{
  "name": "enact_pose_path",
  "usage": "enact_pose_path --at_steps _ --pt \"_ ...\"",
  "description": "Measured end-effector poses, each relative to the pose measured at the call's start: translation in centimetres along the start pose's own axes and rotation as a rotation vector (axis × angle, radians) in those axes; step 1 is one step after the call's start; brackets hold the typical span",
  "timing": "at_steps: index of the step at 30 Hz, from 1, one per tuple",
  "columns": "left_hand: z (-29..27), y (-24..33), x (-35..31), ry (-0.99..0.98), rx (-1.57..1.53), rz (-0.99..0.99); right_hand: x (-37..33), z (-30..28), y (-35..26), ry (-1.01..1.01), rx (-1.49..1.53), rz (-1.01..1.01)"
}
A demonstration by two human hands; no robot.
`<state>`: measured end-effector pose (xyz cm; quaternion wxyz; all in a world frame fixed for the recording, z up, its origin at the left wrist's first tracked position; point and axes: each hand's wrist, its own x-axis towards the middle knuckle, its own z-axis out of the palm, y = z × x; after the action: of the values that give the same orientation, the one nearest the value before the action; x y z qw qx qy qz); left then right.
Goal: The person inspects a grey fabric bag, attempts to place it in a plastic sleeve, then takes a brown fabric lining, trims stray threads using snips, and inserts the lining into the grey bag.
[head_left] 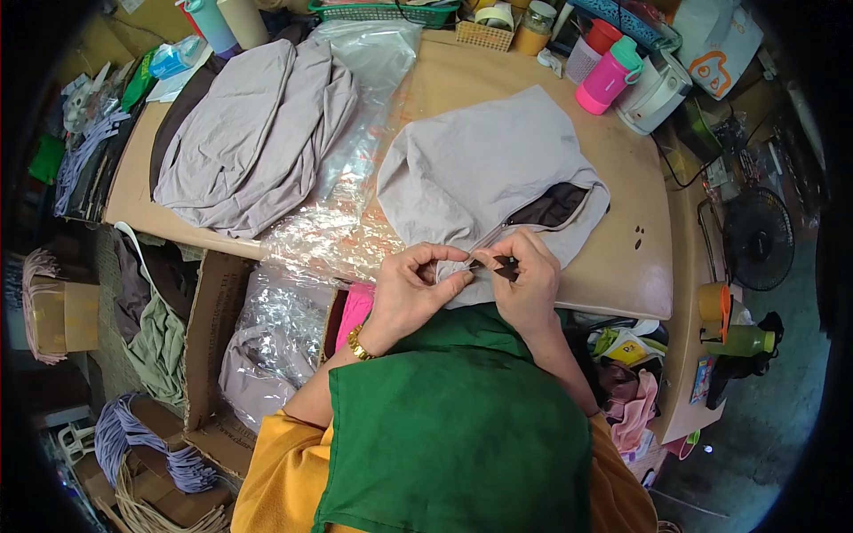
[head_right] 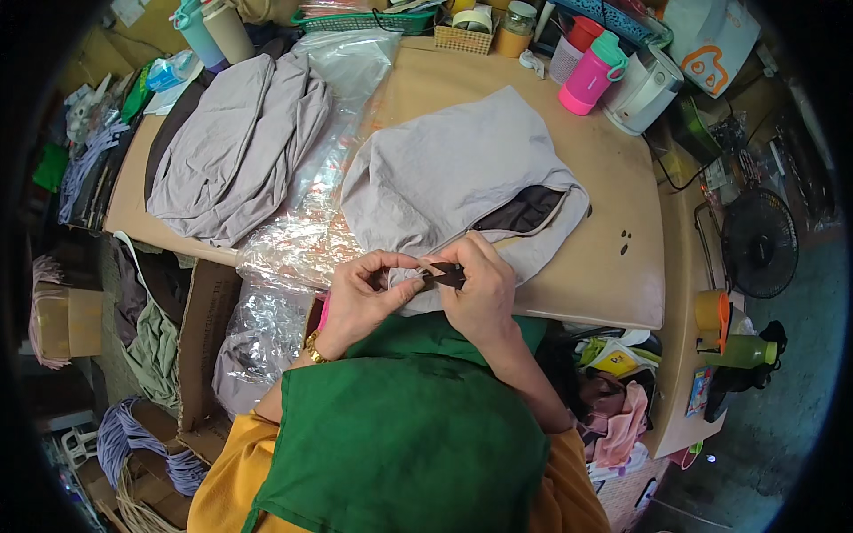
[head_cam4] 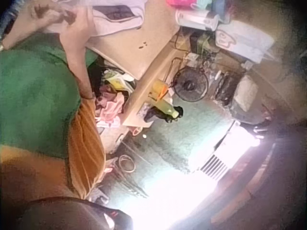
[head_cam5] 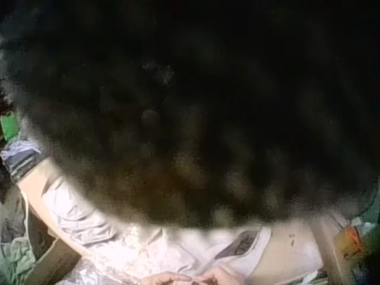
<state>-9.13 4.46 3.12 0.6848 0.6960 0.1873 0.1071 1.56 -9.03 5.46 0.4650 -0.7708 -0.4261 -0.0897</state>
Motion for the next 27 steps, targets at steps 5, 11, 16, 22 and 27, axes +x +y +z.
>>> enact_pose_path --at_steps 5,11,16,22,27 --pt "0.1 -0.4 0.4 0.023 -0.091 0.018 -1.1 -0.6 1.0 -0.087 0.272 0.298" --pt "0.1 -1.6 0.7 -0.043 -0.315 0.01 -1.1 -0.1 1.1 -0.137 0.362 0.275" --pt "0.9 -1.4 0.6 0.083 0.071 0.36 -0.8 0.8 2.4 -0.171 0.187 0.12" --pt "0.8 -0.7 0.4 0.194 0.394 0.561 -0.3 0.4 1.4 -0.177 0.135 0.125" --pt "0.8 -2.2 0.7 0.106 -0.316 0.139 -0.3 -0.4 -0.8 -0.027 0.115 0.231"
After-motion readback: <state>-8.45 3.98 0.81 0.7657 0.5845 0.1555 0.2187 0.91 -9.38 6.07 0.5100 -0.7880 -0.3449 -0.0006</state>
